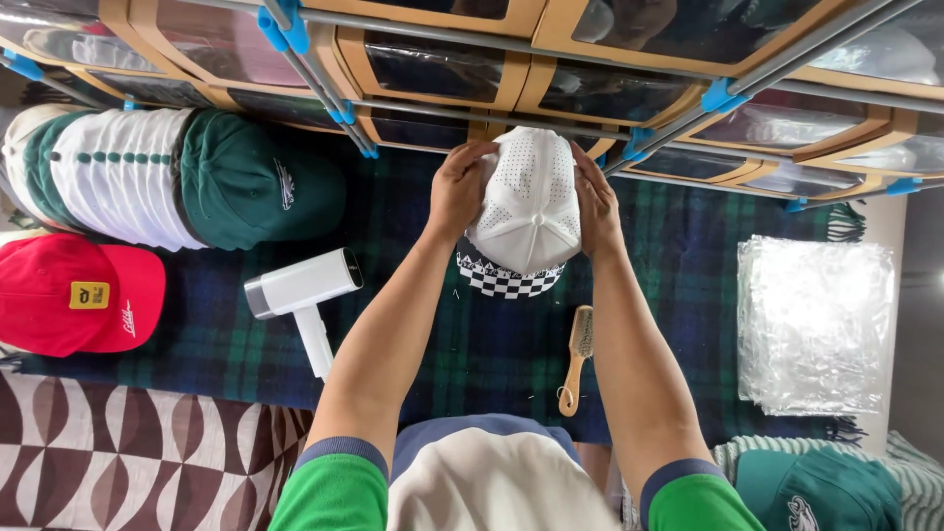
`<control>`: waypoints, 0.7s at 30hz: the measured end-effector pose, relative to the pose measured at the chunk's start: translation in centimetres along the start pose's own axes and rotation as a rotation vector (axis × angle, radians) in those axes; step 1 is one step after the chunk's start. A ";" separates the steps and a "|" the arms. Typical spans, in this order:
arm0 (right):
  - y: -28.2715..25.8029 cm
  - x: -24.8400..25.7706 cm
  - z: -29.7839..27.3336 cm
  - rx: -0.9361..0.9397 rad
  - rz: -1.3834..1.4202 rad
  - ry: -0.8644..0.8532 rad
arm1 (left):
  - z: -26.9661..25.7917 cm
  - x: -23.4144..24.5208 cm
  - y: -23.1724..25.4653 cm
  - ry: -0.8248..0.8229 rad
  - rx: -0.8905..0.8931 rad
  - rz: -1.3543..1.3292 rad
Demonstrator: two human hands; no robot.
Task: Brushing a checkered baseball cap with a small wooden brush to clean it.
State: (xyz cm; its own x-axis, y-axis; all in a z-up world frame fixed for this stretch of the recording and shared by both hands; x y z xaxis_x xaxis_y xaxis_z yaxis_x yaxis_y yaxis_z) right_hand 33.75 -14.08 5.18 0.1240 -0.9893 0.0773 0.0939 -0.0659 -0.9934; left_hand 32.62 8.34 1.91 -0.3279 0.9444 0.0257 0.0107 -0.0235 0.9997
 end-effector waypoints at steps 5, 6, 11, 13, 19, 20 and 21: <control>5.0 2.0 1.7 0.175 -0.471 -0.058 | 2.7 -0.7 -4.3 -0.034 0.128 0.067; 7.2 1.7 2.0 0.376 -0.862 -0.134 | 3.9 0.1 -7.0 -0.001 0.161 0.091; 7.9 1.0 -1.4 -0.252 -0.079 0.026 | -3.4 1.1 -2.4 0.049 0.272 -0.215; 8.6 -0.7 0.5 -0.540 0.492 0.141 | -2.4 0.5 -0.1 0.068 0.231 -0.373; 9.0 0.9 -6.5 -0.525 0.264 0.160 | -5.7 2.1 1.5 0.010 0.246 -0.300; 8.5 1.5 -6.7 -0.485 0.197 0.172 | -6.9 2.4 0.6 -0.005 0.280 -0.271; 8.0 2.2 -7.0 -0.446 0.130 0.184 | -8.0 2.8 -0.3 -0.020 0.314 -0.241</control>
State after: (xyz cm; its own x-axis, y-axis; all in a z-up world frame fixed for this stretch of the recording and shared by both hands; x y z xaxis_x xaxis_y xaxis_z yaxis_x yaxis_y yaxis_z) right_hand 27.81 -17.70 -3.20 -0.0731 -0.9970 -0.0260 -0.3470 0.0498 -0.9365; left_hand 24.12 8.36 1.74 -0.3376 0.9169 -0.2132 0.2254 0.2986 0.9274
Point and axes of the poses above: each hand's wrist, its own z-axis towards the middle knuckle, its own x-axis out of the back of the hand, y = z × x, the point moved 7 cm from there along z, towards the middle knuckle, and after that the axes turned 1 degree about y, right-handed, at the moved point
